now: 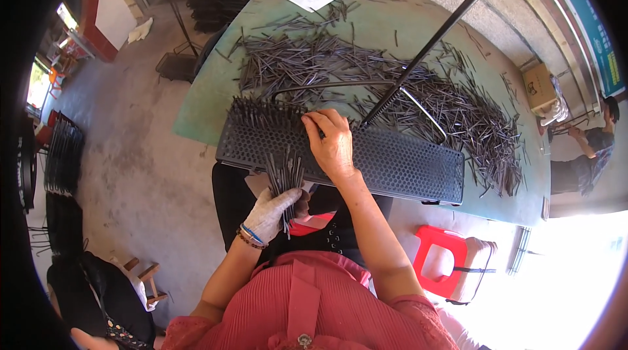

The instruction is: Manually inserting small metal pins into a perforated grid plate.

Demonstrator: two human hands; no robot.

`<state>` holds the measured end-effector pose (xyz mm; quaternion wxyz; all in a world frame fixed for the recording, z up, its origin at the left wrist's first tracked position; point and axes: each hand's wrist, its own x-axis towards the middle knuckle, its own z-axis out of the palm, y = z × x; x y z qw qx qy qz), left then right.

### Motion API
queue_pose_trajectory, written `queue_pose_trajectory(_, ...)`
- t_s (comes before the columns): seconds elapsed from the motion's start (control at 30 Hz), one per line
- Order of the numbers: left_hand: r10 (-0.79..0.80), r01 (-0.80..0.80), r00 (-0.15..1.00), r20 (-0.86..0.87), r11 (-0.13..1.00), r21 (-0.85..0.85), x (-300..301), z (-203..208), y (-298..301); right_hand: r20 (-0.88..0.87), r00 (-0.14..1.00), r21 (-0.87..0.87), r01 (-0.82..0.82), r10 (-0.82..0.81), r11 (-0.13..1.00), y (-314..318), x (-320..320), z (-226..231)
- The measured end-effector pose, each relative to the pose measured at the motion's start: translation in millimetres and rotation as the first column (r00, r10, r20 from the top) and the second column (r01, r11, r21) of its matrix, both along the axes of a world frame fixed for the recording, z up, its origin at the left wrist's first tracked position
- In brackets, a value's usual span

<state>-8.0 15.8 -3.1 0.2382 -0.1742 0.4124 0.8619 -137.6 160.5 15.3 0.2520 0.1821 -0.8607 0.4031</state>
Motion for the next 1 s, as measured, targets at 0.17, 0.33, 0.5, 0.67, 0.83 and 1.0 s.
queue_pose_trajectory(0.17, -0.059, 0.059, 0.998, 0.0, 0.998, -0.013, -1, -2, -4, -0.115, 0.991, 0.098, 0.086, -0.075, 0.991, 3, 2, 4)
queue_pose_trajectory(0.33, -0.059, 0.059, 0.998, 0.005, 0.998, 0.009, -2, 0, -6, -0.026, 0.996, 0.123, 0.087, -0.084, 0.989, 3, 0, 2)
queue_pose_trajectory(0.5, -0.024, 0.025, 1.0, -0.01, 1.0, 0.018, 0, -4, -7, -0.024, 0.999, 0.18, 0.049, -0.046, 0.982, 7, 1, 11)
queue_pose_trajectory(0.67, -0.003, 0.003, 1.0, 0.01, 0.999, 0.034, 2, -4, -10, -0.034, 0.999, 0.387, 0.0, 0.015, 0.922, 4, -1, 17)
queue_pose_trajectory(0.83, -0.035, 0.034, 0.999, 0.015, 0.998, 0.06, 1, -6, -13, 0.007, 0.992, 0.62, 0.095, -0.126, 0.779, -6, -3, 26)
queue_pose_trajectory(1.0, -0.018, 0.018, 1.0, -0.004, 0.996, 0.084, 1, -8, -14, 0.021, 0.985, 0.678, 0.112, -0.172, 0.726, -12, -4, 28)
